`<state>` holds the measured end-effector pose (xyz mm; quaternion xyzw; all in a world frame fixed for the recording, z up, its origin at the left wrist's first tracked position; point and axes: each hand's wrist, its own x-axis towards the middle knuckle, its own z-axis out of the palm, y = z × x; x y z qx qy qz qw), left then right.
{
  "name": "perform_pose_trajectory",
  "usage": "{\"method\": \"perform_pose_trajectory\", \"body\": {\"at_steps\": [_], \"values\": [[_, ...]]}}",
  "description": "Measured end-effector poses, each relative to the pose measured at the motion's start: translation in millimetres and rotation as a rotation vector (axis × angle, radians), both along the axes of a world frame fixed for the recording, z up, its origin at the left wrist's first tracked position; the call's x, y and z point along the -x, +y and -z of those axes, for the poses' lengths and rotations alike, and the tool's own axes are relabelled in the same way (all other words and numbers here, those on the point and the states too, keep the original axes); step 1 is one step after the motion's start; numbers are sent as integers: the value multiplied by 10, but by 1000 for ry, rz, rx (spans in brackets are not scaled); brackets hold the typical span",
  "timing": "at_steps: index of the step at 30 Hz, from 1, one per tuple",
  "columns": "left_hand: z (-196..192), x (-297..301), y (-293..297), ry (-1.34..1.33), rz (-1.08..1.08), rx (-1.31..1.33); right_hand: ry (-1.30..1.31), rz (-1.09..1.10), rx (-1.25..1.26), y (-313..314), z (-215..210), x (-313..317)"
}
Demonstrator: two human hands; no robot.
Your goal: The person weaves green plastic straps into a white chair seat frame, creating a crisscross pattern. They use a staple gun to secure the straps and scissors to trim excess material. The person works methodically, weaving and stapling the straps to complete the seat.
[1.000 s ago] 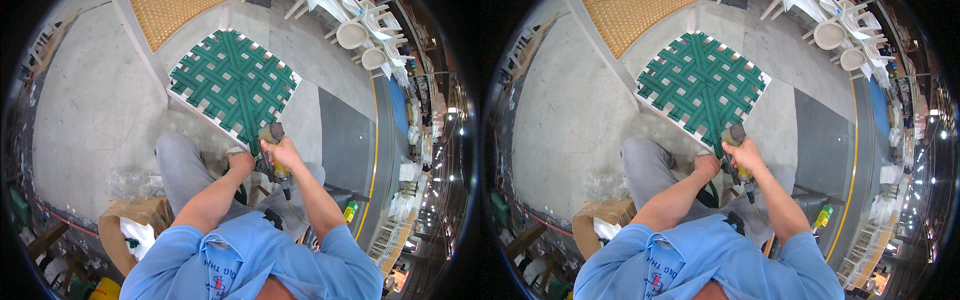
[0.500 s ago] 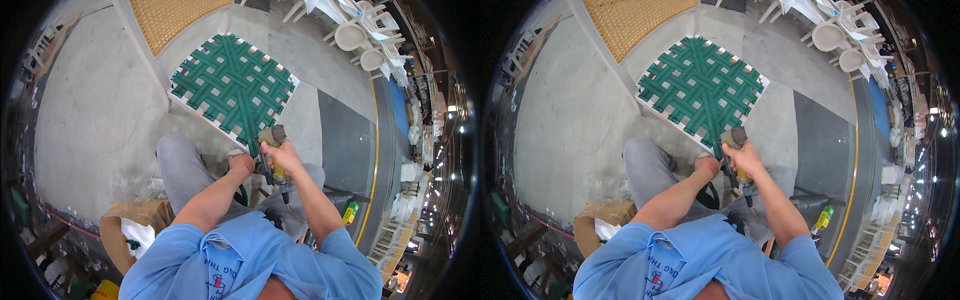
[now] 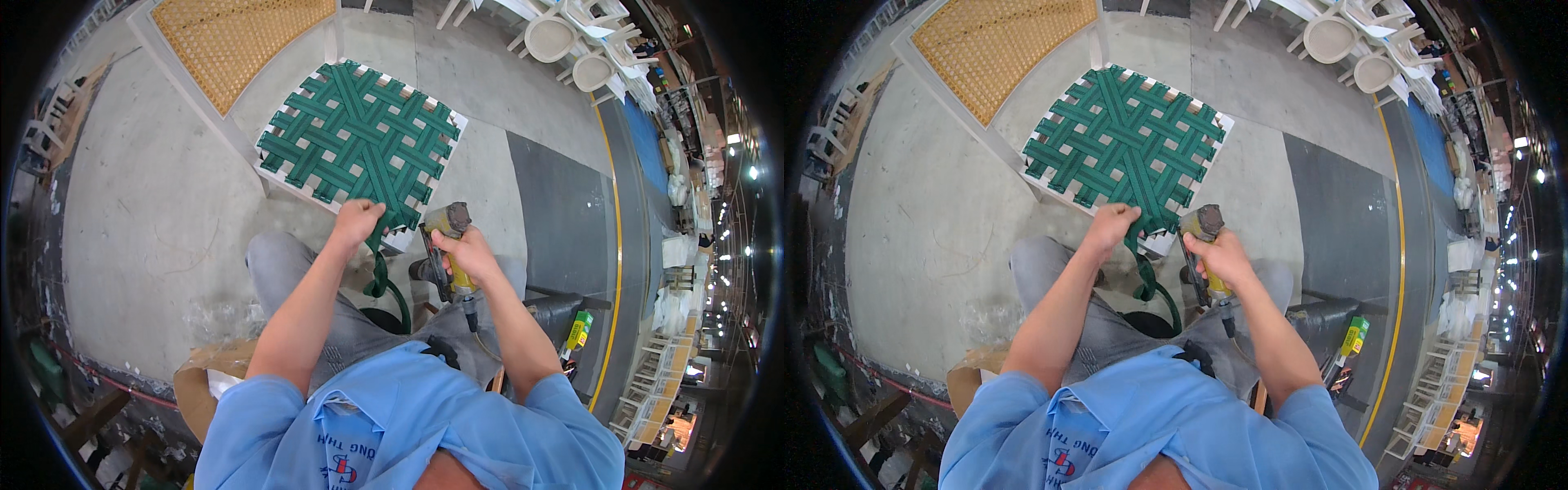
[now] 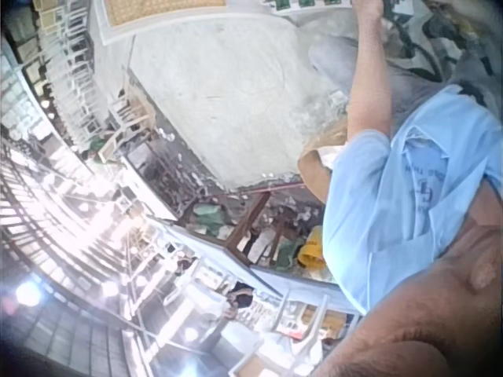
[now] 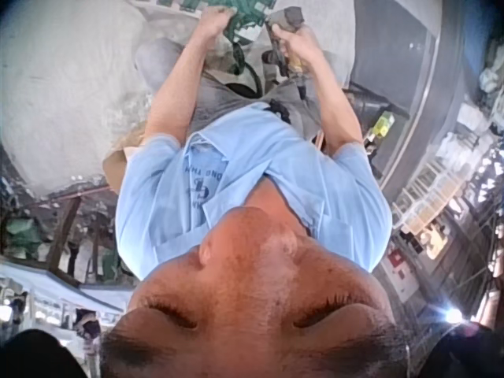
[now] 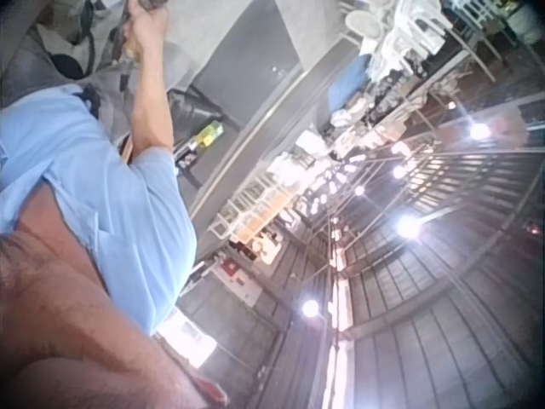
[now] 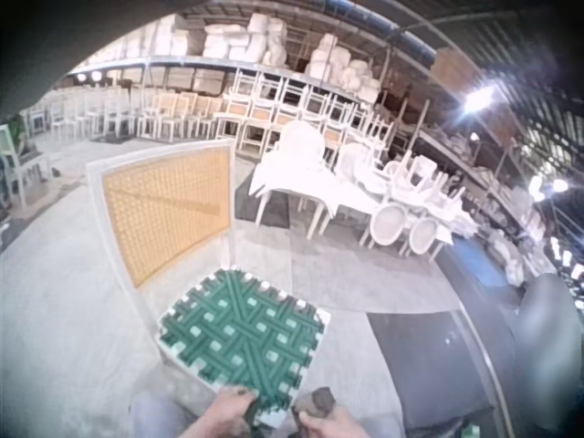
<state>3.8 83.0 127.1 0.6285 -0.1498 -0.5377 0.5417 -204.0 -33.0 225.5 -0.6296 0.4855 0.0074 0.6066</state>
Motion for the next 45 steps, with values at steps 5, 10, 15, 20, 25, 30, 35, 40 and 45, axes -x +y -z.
{"method": "perform_pose_trajectory", "body": {"at_steps": [5, 10, 15, 20, 25, 30, 35, 40, 45], "values": [[102, -192, -341, 86, -13, -39, 42, -2, 7, -1, 151, -168], [246, -218, -406, 134, -7, 18, 91, -40, -23, -33, 261, -311], [276, -220, -414, 127, -36, 22, 140, -55, 14, -11, 318, -412], [290, -230, -393, 111, -62, -12, 188, -78, 89, 33, 374, -477], [347, -262, -400, 181, -61, -8, 189, -119, 91, 64, 329, -540], [369, -278, -387, 211, -59, -37, 226, -116, 67, 142, 219, -626], [354, -294, -380, 225, -49, -52, 230, -121, 67, 216, 231, -671], [250, -297, -340, 300, -74, -5, 6, -24, 0, 87, -95, -337], [78, -252, -130, 110, 105, 32, -62, 284, 181, -162, -896, 825]]}}
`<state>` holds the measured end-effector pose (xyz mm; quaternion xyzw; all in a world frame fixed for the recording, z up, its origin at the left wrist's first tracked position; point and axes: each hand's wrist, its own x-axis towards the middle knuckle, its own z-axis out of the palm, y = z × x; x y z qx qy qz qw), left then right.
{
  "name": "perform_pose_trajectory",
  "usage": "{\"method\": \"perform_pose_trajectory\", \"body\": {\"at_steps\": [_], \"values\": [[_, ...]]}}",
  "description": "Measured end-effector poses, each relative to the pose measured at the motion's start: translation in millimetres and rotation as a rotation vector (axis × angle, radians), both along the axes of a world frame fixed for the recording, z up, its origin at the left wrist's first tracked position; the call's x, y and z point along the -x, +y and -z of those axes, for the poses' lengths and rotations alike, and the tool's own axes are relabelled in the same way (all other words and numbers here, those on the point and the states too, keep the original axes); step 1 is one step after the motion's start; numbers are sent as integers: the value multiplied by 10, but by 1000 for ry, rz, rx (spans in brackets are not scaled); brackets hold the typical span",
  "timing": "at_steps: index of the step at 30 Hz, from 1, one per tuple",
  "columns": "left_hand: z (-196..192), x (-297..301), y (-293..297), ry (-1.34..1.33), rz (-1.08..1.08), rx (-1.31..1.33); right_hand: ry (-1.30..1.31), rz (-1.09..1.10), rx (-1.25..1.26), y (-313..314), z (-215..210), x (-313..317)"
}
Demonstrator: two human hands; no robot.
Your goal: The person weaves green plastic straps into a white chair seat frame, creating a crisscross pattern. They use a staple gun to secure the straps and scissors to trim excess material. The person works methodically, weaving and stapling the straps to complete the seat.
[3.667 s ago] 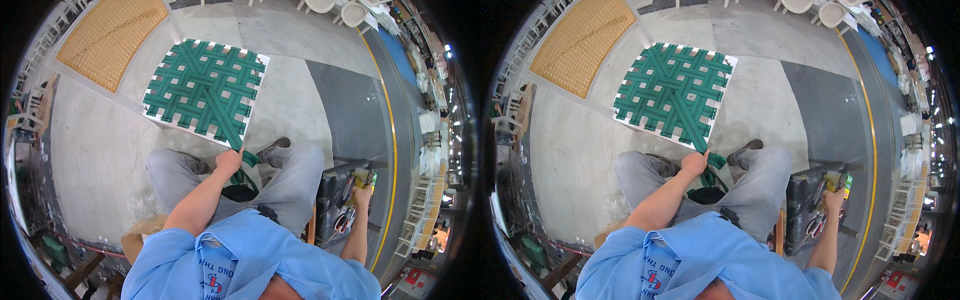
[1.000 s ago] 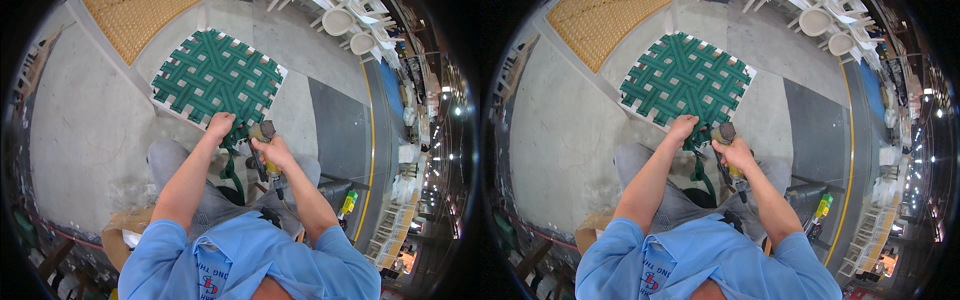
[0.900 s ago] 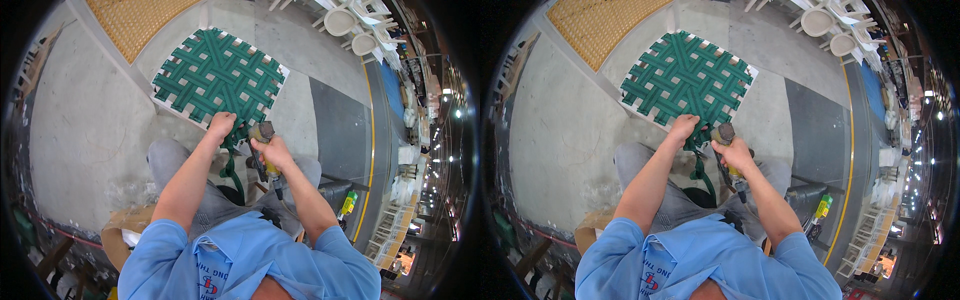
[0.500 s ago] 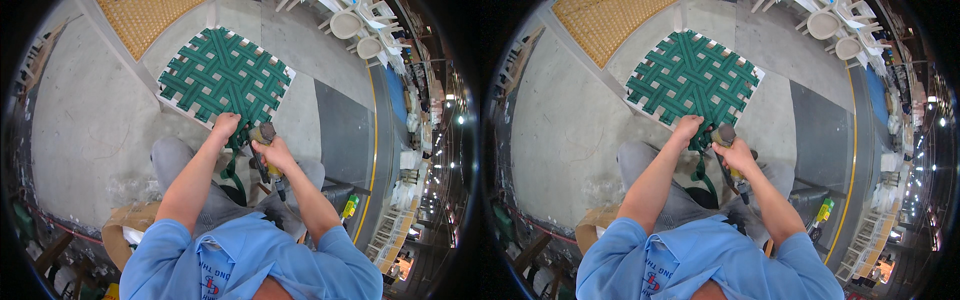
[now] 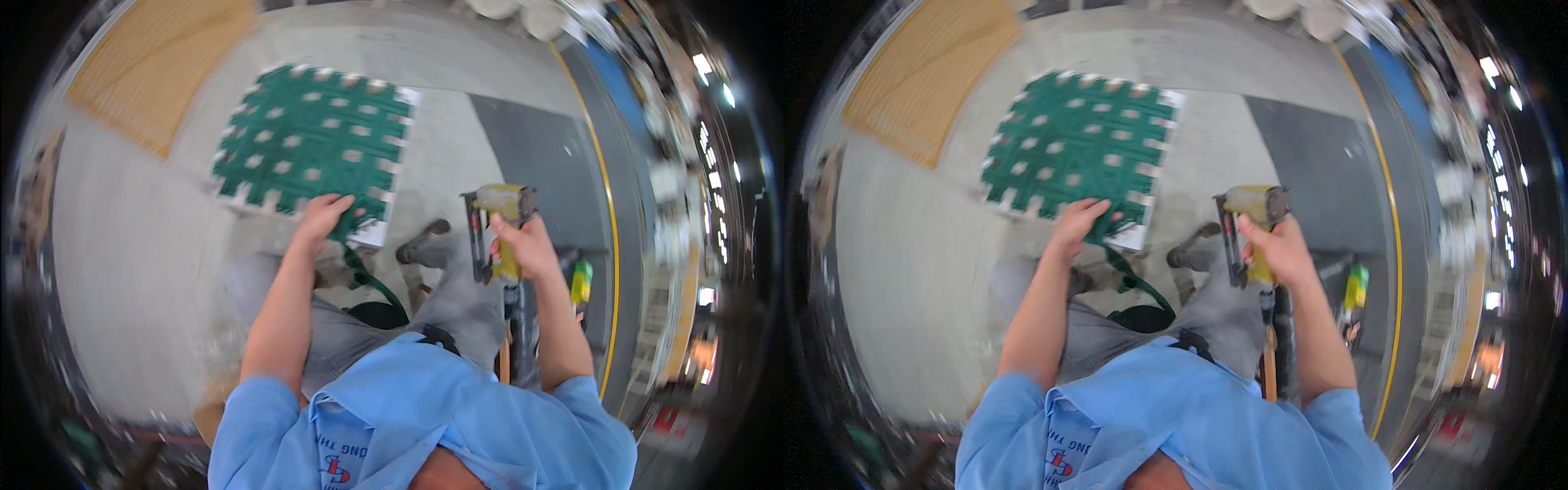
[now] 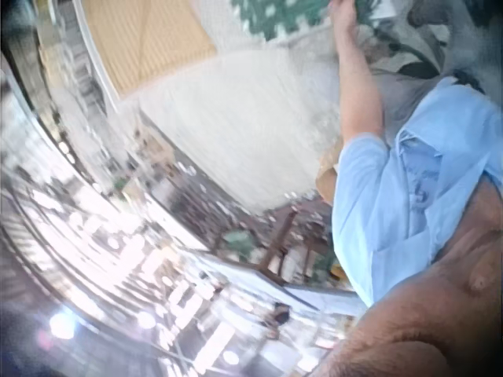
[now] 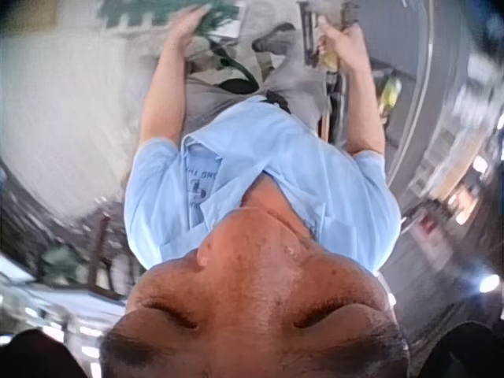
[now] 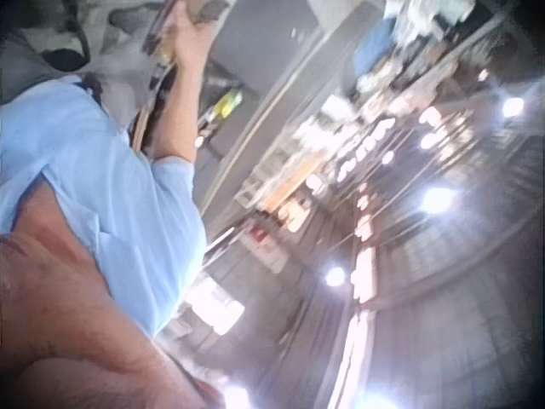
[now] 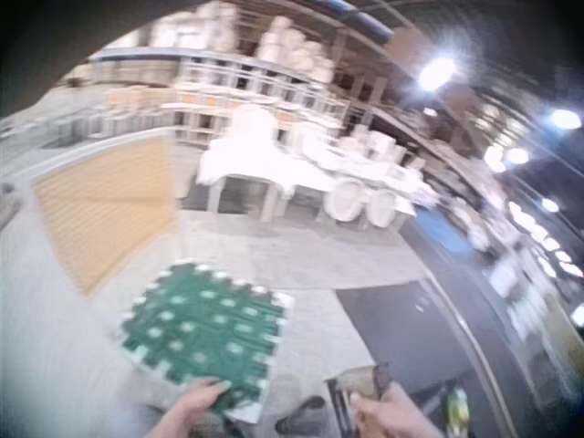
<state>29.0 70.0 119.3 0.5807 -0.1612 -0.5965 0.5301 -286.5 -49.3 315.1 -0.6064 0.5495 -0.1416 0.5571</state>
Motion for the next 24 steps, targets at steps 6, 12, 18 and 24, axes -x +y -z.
{"method": "perform_pose_trajectory", "body": {"at_steps": [6, 12, 18, 24], "values": [[56, 408, 175, -747, 273, 105, 133, 490, 132, -99, -277, 2010], [-4, 737, 234, -1238, 349, -14, -57, 730, -235, 14, 545, 3248], [-126, 948, 243, -1436, 447, -109, -333, 842, -481, 25, 1418, 3627], [-122, 931, 218, -1490, 488, -104, 366, 767, -225, 552, 1269, 4155]]}}
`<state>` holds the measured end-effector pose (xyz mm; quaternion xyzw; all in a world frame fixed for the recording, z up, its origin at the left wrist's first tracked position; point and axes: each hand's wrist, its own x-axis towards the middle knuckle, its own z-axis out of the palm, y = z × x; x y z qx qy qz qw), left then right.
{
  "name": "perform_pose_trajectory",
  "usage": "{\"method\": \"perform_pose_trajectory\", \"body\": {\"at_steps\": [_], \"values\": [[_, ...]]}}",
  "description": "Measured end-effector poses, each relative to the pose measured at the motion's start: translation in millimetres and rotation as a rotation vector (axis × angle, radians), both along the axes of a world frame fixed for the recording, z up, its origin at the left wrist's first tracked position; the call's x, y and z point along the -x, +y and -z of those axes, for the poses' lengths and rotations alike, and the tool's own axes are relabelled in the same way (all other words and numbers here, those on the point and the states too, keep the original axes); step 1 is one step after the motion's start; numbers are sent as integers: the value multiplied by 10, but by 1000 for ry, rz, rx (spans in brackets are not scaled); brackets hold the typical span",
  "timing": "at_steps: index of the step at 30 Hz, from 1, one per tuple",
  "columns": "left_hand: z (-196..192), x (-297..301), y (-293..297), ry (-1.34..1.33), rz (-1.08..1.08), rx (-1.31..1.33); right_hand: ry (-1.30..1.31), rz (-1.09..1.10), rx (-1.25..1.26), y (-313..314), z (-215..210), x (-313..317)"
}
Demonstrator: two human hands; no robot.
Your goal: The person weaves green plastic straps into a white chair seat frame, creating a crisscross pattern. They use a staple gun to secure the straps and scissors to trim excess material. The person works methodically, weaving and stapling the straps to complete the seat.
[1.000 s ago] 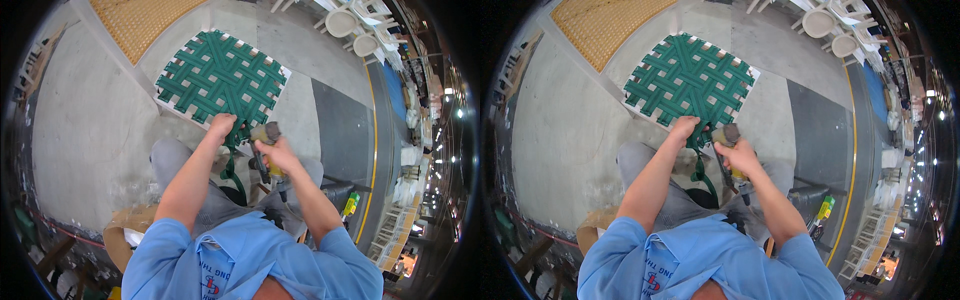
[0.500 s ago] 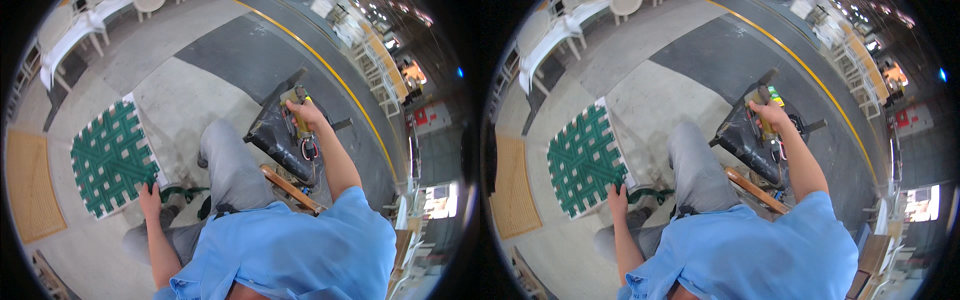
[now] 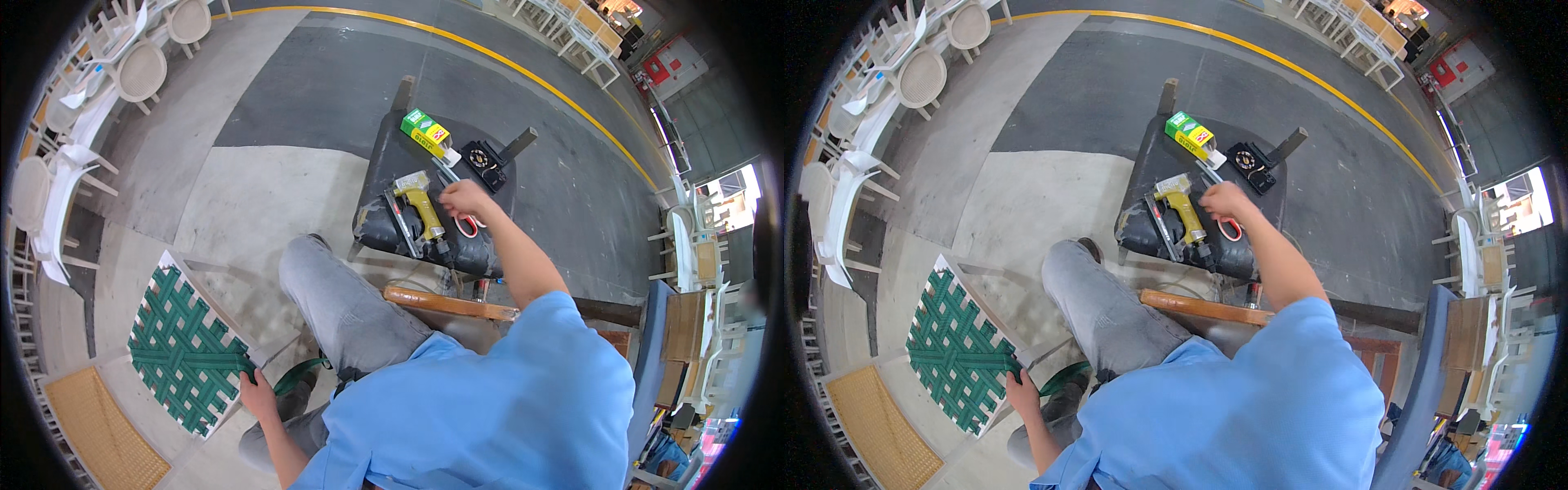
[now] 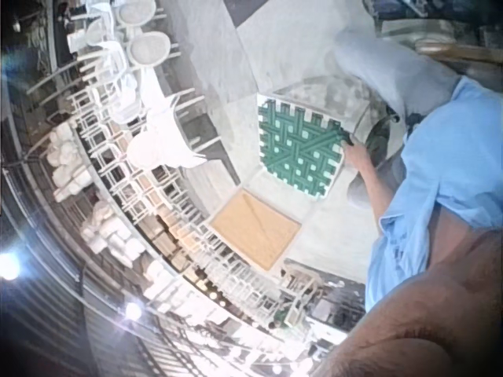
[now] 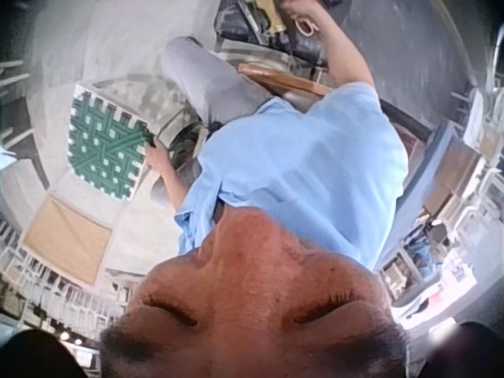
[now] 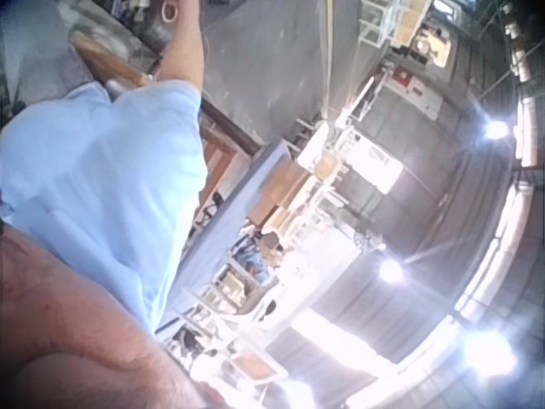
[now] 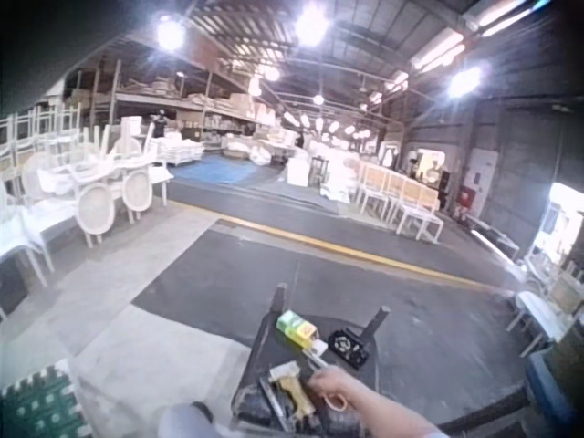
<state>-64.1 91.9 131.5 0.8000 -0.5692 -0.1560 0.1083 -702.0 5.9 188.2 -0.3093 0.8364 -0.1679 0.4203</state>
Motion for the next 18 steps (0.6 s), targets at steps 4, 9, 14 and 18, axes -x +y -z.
{"method": "perform_pose_trajectory", "body": {"at_steps": [4, 9, 14, 18], "values": [[-5, -67, -19, 1, -40, -71, 711, -394, -201, 419, -29, 171], [-70, -148, 18, 159, -39, 38, 715, -275, 0, 625, 129, 41], [-115, -294, 46, 358, -155, -72, 4, 84, 30, 863, -277, 1], [-72, -425, 27, 687, -315, -22, -291, -52, 212, 909, -627, -524]]}}
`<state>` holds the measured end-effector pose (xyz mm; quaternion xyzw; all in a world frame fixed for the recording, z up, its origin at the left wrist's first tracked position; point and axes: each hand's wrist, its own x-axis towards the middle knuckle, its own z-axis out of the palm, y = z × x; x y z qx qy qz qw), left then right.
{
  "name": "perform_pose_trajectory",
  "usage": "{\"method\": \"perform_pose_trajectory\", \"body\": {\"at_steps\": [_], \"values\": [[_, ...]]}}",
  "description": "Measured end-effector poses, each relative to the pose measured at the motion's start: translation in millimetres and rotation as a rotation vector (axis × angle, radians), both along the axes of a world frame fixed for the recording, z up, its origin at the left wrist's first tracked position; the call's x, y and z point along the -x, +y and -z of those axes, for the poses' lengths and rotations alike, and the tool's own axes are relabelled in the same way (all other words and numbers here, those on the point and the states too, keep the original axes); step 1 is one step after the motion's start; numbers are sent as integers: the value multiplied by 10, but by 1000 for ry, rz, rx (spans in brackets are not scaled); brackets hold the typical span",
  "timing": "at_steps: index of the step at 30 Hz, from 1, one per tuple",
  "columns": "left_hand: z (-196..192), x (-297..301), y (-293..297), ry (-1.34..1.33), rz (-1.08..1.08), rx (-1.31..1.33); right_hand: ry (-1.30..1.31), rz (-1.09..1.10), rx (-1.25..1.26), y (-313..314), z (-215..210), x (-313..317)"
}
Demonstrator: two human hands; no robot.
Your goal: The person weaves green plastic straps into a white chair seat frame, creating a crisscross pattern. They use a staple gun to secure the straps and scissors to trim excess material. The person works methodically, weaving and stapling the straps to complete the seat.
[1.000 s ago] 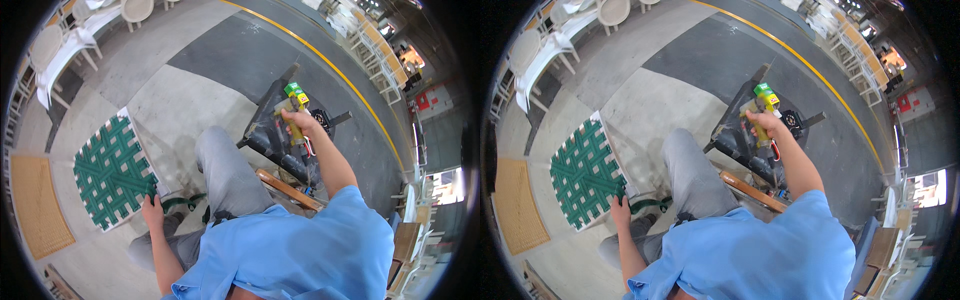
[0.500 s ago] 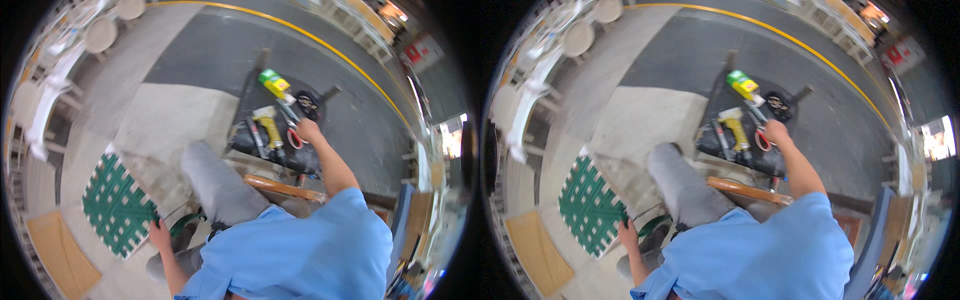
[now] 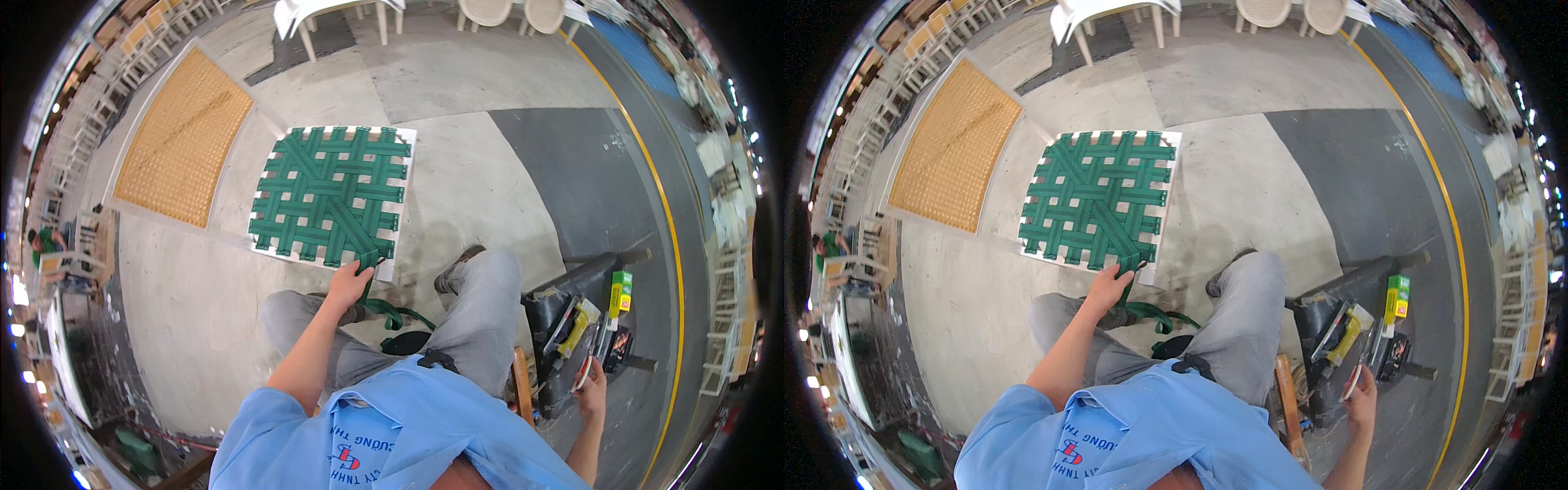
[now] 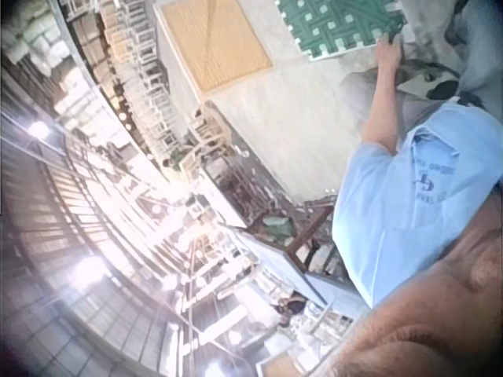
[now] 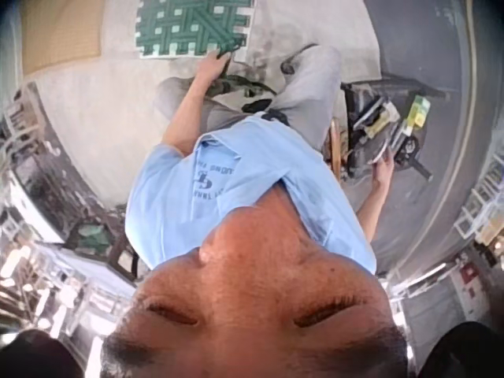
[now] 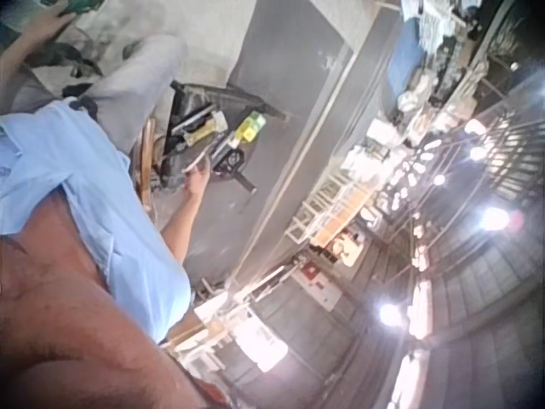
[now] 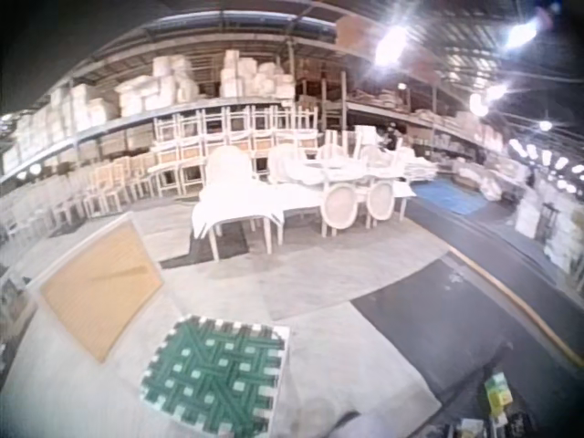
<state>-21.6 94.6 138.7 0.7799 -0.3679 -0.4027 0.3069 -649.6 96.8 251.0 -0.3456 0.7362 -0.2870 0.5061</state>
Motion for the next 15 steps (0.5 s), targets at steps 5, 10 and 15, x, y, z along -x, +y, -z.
{"method": "perform_pose_trajectory", "body": {"at_steps": [5, 10, 15], "values": [[6, -294, -98, 912, -343, 46, -50, -519, 308, -693, 47, -1413], [-128, -478, -147, 1093, -435, 39, 396, -1400, 574, -1479, 140, -3025], [-244, -462, -231, 1016, -412, 52, 560, -1795, 754, -1969, 377, -4031]]}}
